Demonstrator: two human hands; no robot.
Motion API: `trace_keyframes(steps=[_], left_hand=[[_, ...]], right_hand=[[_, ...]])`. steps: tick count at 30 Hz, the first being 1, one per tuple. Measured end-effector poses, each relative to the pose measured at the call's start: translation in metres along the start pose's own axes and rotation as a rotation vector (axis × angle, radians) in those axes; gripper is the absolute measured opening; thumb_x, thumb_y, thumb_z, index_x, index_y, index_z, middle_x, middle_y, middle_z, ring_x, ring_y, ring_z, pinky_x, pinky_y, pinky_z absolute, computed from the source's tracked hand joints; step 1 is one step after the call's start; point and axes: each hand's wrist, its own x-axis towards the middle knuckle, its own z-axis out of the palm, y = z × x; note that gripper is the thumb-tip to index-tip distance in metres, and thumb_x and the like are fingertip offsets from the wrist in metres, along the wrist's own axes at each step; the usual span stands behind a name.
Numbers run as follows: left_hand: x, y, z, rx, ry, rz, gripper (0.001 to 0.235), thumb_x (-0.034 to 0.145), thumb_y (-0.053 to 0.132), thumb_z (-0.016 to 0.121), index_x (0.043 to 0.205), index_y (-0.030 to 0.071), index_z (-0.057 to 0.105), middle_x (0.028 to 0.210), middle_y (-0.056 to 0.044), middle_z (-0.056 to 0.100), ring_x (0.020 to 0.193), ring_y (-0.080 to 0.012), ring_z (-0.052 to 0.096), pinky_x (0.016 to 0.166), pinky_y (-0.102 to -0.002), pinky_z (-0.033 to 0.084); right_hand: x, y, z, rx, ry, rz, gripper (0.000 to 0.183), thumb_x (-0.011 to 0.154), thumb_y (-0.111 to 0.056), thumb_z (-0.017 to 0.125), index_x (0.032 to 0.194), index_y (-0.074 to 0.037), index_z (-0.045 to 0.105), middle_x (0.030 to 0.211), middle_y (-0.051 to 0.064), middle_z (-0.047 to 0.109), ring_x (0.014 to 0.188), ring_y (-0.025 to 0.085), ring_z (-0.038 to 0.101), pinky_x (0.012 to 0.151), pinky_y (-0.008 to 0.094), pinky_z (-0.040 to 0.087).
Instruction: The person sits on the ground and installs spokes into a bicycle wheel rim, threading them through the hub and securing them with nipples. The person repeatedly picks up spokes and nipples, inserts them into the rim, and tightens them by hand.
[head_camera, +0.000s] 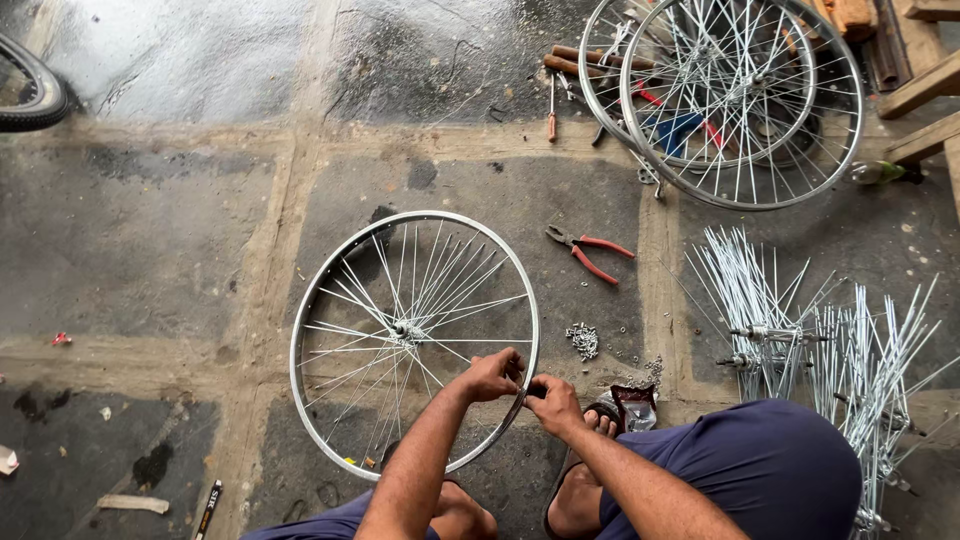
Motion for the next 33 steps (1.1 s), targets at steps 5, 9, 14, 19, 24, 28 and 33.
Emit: trace_keyframes(steps=[5, 9, 14, 19, 24, 28, 33], left_hand=[[0.004, -0.001, 0.002, 0.037, -0.012, -0.029, 0.032, 0.09, 0.021, 0.071, 0.119, 0.01, 0.062, 0.113, -0.006, 0.074, 0.109, -0.0195, 0.068, 0.104, -0.04, 0.042], [0.002, -0.001, 0.003, -0.025, -0.018, 0.0, 0.036, 0.084, 0.018, 0.075, 0.116, 0.01, 0.061, 0.105, -0.007, 0.076, 0.103, -0.0204, 0.071, 0.098, -0.038, 0.048], [-0.002, 0.003, -0.003, 0.003, 0.027, 0.038, 0.041, 0.076, 0.012, 0.079, 0.114, 0.011, 0.062, 0.102, -0.004, 0.077, 0.101, -0.0184, 0.071, 0.096, -0.039, 0.039], [-0.002, 0.002, 0.0, -0.039, -0.015, -0.015, 0.037, 0.079, 0.022, 0.079, 0.112, 0.013, 0.063, 0.099, -0.003, 0.076, 0.098, -0.0188, 0.071, 0.098, -0.04, 0.042], [0.005, -0.008, 0.006, 0.082, -0.008, -0.011, 0.035, 0.084, 0.032, 0.075, 0.113, 0.014, 0.066, 0.103, -0.005, 0.079, 0.101, -0.0205, 0.073, 0.099, -0.045, 0.037], [0.013, -0.013, 0.007, 0.055, 0.031, 0.03, 0.044, 0.075, 0.033, 0.083, 0.112, 0.016, 0.065, 0.107, -0.002, 0.076, 0.105, -0.0205, 0.071, 0.095, -0.05, 0.037], [0.018, -0.016, 0.012, 0.114, 0.051, 0.055, 0.044, 0.079, 0.034, 0.075, 0.12, 0.02, 0.062, 0.108, -0.002, 0.079, 0.105, -0.0204, 0.072, 0.093, -0.049, 0.034]], right_hand=[[0.0, -0.001, -0.002, -0.027, -0.012, 0.003, 0.019, 0.083, -0.017, 0.076, 0.101, -0.008, 0.075, 0.095, 0.005, 0.078, 0.088, 0.016, 0.074, 0.085, 0.032, 0.06], [0.0, -0.001, -0.001, -0.008, 0.01, -0.01, 0.02, 0.083, -0.018, 0.076, 0.1, -0.007, 0.076, 0.092, 0.006, 0.078, 0.086, 0.017, 0.074, 0.082, 0.033, 0.06], [0.002, -0.003, -0.002, 0.011, 0.028, -0.033, 0.021, 0.08, -0.017, 0.076, 0.098, -0.007, 0.075, 0.091, 0.007, 0.079, 0.085, 0.017, 0.075, 0.081, 0.033, 0.059], [-0.002, -0.002, -0.001, 0.017, 0.04, -0.047, 0.022, 0.079, -0.017, 0.076, 0.098, -0.007, 0.076, 0.091, 0.007, 0.08, 0.084, 0.017, 0.075, 0.08, 0.033, 0.06], [0.002, 0.009, 0.003, 0.101, 0.041, -0.066, 0.025, 0.079, -0.019, 0.078, 0.101, -0.006, 0.077, 0.092, 0.009, 0.081, 0.085, 0.018, 0.077, 0.08, 0.033, 0.06], [0.012, 0.019, 0.007, 0.083, 0.086, -0.13, 0.025, 0.079, -0.017, 0.078, 0.101, -0.006, 0.077, 0.094, 0.008, 0.081, 0.088, 0.018, 0.076, 0.081, 0.032, 0.06], [0.014, 0.028, 0.004, 0.038, 0.127, -0.205, 0.024, 0.078, -0.014, 0.077, 0.1, -0.005, 0.077, 0.091, 0.009, 0.079, 0.085, 0.018, 0.075, 0.079, 0.032, 0.059]])
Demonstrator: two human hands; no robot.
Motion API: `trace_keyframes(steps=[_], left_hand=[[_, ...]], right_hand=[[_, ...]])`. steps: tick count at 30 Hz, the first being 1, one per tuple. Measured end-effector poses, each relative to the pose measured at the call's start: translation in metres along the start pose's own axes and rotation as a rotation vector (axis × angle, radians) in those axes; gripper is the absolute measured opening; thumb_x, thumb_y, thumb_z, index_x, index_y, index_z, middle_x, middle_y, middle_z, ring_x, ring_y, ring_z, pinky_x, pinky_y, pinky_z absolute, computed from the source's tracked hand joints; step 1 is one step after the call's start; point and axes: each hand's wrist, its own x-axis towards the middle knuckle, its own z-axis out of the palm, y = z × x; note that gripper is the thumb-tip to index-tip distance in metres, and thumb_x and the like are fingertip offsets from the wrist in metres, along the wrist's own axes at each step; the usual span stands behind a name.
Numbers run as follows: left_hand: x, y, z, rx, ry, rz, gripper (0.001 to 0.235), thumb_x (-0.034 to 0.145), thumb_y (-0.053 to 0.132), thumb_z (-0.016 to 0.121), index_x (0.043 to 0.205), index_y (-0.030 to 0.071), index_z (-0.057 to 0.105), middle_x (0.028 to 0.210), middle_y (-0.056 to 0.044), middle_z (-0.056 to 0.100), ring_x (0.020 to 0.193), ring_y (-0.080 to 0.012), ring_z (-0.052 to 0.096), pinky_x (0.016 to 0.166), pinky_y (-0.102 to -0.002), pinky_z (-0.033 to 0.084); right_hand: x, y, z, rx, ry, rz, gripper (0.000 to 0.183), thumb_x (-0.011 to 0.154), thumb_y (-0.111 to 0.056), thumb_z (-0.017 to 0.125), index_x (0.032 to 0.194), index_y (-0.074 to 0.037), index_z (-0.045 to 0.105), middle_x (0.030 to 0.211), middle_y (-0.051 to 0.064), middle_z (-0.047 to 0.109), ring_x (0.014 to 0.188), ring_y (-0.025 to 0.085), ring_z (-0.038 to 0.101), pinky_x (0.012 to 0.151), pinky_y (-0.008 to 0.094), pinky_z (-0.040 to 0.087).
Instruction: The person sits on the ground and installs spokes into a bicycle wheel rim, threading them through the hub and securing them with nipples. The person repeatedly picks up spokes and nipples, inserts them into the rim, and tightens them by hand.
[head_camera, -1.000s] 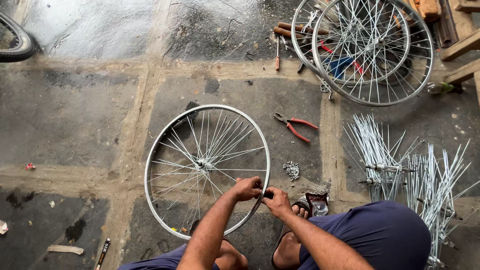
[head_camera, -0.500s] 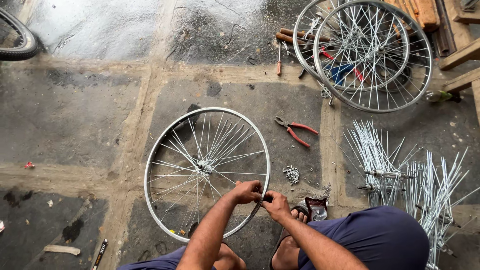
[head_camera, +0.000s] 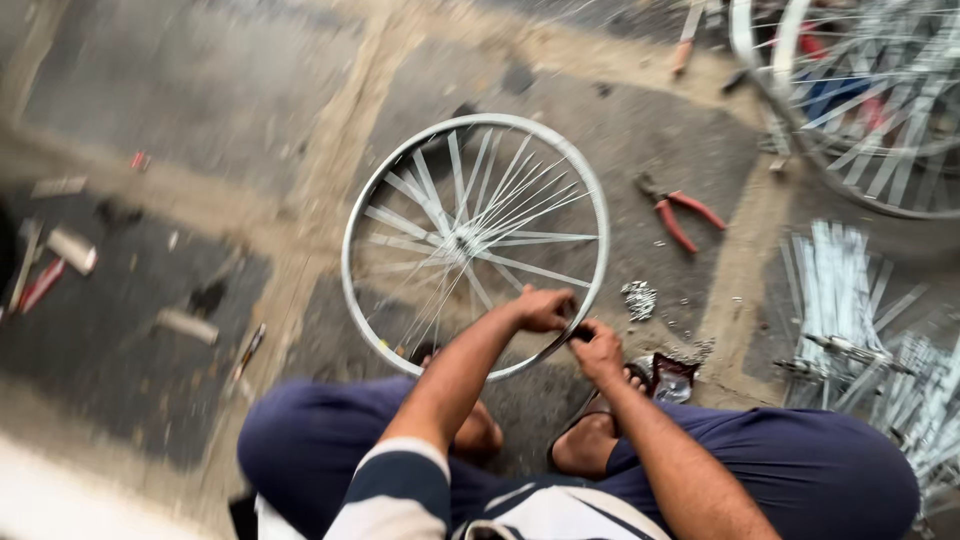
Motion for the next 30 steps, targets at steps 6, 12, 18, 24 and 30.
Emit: trace_keyframes(steps=[6, 12, 18, 24, 30], left_hand=[[-0.019, 0.029, 0.005, 0.095, 0.14, -0.044, 0.028, 0.087, 0.03, 0.068, 0.113, 0.023, 0.066, 0.098, -0.002, 0.076, 0.103, -0.0222, 0.07, 0.103, -0.048, 0.03], [-0.078, 0.08, 0.063, 0.252, 0.921, -0.11, 0.029, 0.09, 0.037, 0.066, 0.099, 0.01, 0.063, 0.094, -0.011, 0.064, 0.094, -0.0314, 0.064, 0.088, -0.043, 0.039], [-0.104, 0.098, 0.056, 0.583, 0.746, -0.119, 0.015, 0.094, 0.012, 0.051, 0.102, 0.009, 0.063, 0.093, -0.011, 0.065, 0.086, -0.0265, 0.065, 0.082, -0.044, 0.044], [-0.092, 0.135, -0.087, 0.959, 1.009, -0.111, 0.017, 0.096, 0.013, 0.047, 0.096, 0.01, 0.063, 0.076, -0.005, 0.061, 0.06, -0.0142, 0.053, 0.044, -0.033, 0.043], [-0.195, 0.168, -0.281, 1.232, 1.431, -0.036, 0.039, 0.108, 0.024, 0.056, 0.071, 0.015, 0.062, 0.047, 0.002, 0.052, 0.035, -0.0018, 0.047, 0.029, -0.025, 0.038]], right_hand=[[0.001, -0.003, -0.009, -0.017, -0.054, 0.058, 0.018, 0.079, -0.007, 0.069, 0.095, -0.002, 0.075, 0.084, 0.01, 0.077, 0.077, 0.018, 0.072, 0.072, 0.032, 0.057], [0.016, 0.008, -0.009, 0.073, -0.067, 0.016, 0.023, 0.081, 0.003, 0.057, 0.096, -0.001, 0.074, 0.086, 0.009, 0.076, 0.079, 0.018, 0.07, 0.072, 0.031, 0.057], [0.022, -0.012, -0.029, -0.077, -0.061, 0.029, 0.024, 0.083, -0.004, 0.067, 0.105, -0.006, 0.075, 0.096, 0.005, 0.077, 0.089, 0.02, 0.074, 0.078, 0.033, 0.058], [-0.013, -0.065, -0.06, -0.198, 0.063, -0.169, 0.033, 0.086, -0.022, 0.08, 0.114, -0.005, 0.072, 0.095, 0.01, 0.076, 0.086, 0.021, 0.071, 0.079, 0.035, 0.056], [-0.061, -0.138, -0.078, -0.113, 0.036, -0.312, 0.031, 0.09, -0.023, 0.078, 0.115, -0.004, 0.073, 0.094, 0.011, 0.075, 0.085, 0.02, 0.07, 0.077, 0.034, 0.057]])
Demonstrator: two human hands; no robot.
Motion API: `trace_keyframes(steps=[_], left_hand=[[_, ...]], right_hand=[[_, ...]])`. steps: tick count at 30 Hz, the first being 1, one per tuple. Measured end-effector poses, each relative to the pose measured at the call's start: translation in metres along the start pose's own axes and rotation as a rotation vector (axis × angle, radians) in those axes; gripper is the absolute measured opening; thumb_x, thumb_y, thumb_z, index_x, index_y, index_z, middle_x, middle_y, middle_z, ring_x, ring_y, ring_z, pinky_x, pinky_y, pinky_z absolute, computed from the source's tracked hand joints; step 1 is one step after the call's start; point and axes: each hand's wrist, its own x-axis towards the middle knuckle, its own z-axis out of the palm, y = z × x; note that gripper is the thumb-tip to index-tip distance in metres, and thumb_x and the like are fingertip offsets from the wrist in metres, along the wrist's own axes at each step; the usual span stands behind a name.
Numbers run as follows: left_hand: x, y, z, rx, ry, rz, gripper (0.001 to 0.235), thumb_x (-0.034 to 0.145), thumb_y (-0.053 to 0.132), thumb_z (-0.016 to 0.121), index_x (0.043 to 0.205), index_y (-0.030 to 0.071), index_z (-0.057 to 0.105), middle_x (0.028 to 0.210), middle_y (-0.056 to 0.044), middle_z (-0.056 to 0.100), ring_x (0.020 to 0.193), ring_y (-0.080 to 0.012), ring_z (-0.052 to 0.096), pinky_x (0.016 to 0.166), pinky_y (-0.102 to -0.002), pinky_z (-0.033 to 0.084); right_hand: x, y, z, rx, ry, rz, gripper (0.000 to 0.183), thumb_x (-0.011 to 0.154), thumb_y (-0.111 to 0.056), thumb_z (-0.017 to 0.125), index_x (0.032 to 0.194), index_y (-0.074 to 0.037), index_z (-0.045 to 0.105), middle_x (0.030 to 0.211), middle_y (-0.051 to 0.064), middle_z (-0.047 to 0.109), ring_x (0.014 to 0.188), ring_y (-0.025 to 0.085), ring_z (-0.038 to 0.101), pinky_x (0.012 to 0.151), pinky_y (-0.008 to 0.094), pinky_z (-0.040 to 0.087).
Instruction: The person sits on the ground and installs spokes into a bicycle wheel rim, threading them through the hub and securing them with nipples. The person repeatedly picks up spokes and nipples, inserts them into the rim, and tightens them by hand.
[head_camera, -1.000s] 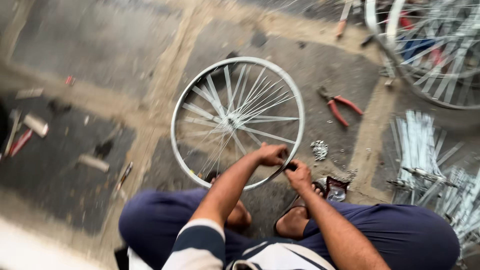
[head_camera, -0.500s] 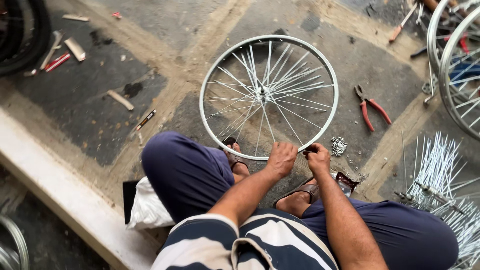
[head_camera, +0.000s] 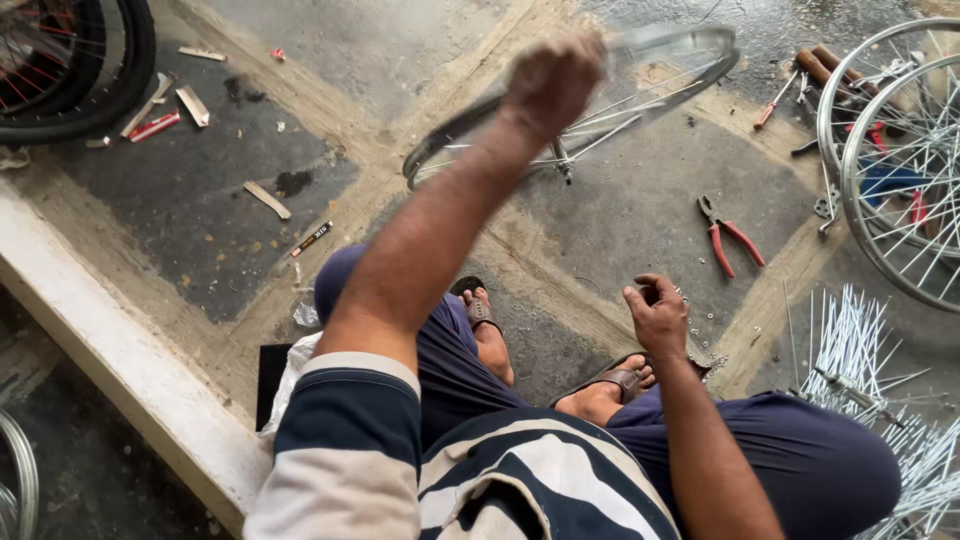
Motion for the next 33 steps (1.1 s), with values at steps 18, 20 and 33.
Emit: trace_keyframes(steps=[18, 20, 33], left_hand=[[-0.002, 0.014, -0.072, -0.614, -0.117, -0.052, 0.049, 0.091, 0.059, 0.072, 0.099, 0.011, 0.073, 0.071, -0.001, 0.07, 0.057, -0.012, 0.062, 0.048, -0.033, 0.052], [-0.002, 0.015, -0.07, -0.579, -0.098, -0.024, 0.053, 0.091, 0.063, 0.071, 0.1, 0.01, 0.073, 0.073, -0.002, 0.069, 0.059, -0.0127, 0.062, 0.049, -0.033, 0.051], [0.016, -0.006, -0.048, -1.162, -0.58, -0.03, 0.099, 0.088, 0.091, 0.019, 0.133, 0.015, 0.063, 0.104, -0.007, 0.076, 0.09, -0.0157, 0.076, 0.064, -0.032, 0.062]], right_hand=[[0.053, -0.066, 0.032, -0.23, -0.001, -0.538, 0.047, 0.084, 0.003, 0.048, 0.126, -0.002, 0.068, 0.129, 0.018, 0.067, 0.121, 0.037, 0.064, 0.109, 0.043, 0.049], [0.066, -0.065, 0.043, -0.243, -0.034, -0.451, 0.034, 0.094, -0.005, 0.056, 0.125, -0.005, 0.069, 0.127, 0.016, 0.069, 0.12, 0.035, 0.064, 0.107, 0.044, 0.049], [0.087, -0.107, 0.074, -0.675, -0.265, -0.837, 0.026, 0.091, -0.038, 0.069, 0.092, -0.014, 0.077, 0.09, 0.01, 0.067, 0.092, 0.029, 0.063, 0.088, 0.045, 0.048]])
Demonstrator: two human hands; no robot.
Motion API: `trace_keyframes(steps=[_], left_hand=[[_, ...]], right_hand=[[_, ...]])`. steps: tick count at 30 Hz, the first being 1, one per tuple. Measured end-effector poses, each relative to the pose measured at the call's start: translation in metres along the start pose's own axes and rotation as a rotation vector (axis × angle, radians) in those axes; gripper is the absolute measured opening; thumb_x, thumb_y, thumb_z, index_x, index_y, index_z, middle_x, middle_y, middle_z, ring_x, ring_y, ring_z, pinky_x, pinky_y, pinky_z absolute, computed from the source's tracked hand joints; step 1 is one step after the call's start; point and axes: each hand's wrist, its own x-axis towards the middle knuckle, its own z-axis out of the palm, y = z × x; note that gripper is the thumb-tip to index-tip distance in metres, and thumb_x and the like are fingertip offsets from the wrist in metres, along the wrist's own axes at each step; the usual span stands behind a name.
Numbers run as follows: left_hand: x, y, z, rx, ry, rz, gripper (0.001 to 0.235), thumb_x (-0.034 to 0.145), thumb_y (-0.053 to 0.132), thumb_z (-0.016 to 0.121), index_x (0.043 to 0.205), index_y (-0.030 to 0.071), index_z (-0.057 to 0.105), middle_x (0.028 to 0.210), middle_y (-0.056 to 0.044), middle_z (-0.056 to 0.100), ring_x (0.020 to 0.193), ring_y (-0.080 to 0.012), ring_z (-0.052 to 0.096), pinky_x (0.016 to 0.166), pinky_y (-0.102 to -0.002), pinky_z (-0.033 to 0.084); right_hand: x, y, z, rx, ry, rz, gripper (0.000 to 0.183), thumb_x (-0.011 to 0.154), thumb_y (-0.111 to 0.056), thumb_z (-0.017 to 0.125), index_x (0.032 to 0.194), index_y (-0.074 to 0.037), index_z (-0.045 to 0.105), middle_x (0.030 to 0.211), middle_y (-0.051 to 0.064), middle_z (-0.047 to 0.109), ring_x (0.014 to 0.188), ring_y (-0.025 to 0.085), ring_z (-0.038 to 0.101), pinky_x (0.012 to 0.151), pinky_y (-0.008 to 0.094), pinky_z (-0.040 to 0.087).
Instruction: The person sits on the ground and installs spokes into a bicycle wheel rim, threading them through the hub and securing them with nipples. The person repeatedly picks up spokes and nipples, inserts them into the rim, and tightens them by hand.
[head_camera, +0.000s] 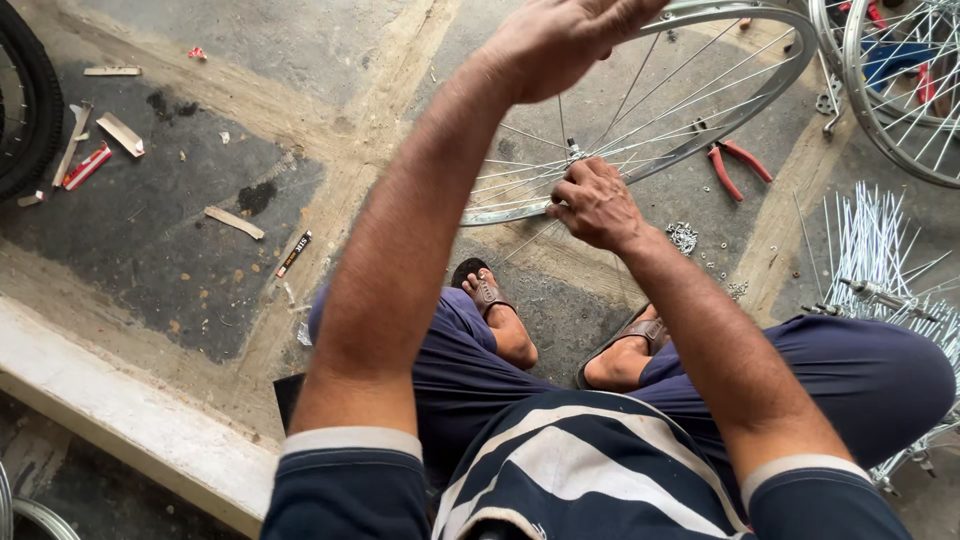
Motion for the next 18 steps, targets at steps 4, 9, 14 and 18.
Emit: trace_keyframes(steps=[4, 9, 14, 18], left_hand=[[0.009, -0.022, 0.004, -0.073, -0.082, -0.14, 0.096, 0.09, 0.087, 0.021, 0.135, 0.012, 0.061, 0.102, -0.012, 0.078, 0.082, -0.0131, 0.08, 0.07, -0.035, 0.063], [0.016, -0.041, 0.023, 0.037, -0.112, -0.046, 0.074, 0.101, 0.065, 0.025, 0.139, 0.01, 0.057, 0.101, -0.013, 0.075, 0.076, -0.0115, 0.076, 0.06, -0.035, 0.06], [0.024, -0.031, 0.022, -0.003, -0.044, 0.208, 0.04, 0.114, 0.05, 0.055, 0.126, 0.015, 0.068, 0.089, -0.006, 0.077, 0.068, -0.0076, 0.075, 0.054, -0.028, 0.058], [0.026, -0.017, 0.025, 0.048, -0.11, -0.005, 0.037, 0.114, 0.047, 0.055, 0.13, 0.016, 0.067, 0.087, -0.005, 0.076, 0.065, -0.0066, 0.073, 0.053, -0.026, 0.056]], right_hand=[[-0.009, -0.002, 0.01, -0.041, 0.155, 0.062, 0.024, 0.109, -0.03, 0.061, 0.096, -0.011, 0.069, 0.098, 0.011, 0.068, 0.093, 0.024, 0.064, 0.084, 0.038, 0.052], [-0.011, 0.008, 0.024, -0.157, 0.107, -0.03, 0.015, 0.11, -0.016, 0.056, 0.1, -0.014, 0.066, 0.08, 0.005, 0.066, 0.066, 0.019, 0.061, 0.077, 0.039, 0.054], [-0.006, 0.014, 0.023, 0.02, 0.422, 0.18, 0.013, 0.11, -0.006, 0.052, 0.108, -0.014, 0.062, 0.081, 0.007, 0.066, 0.069, 0.019, 0.063, 0.062, 0.033, 0.052], [0.002, 0.001, 0.036, 0.627, 0.723, 0.556, 0.005, 0.111, -0.008, 0.052, 0.106, -0.009, 0.055, 0.086, 0.005, 0.067, 0.075, 0.018, 0.066, 0.06, 0.033, 0.054]])
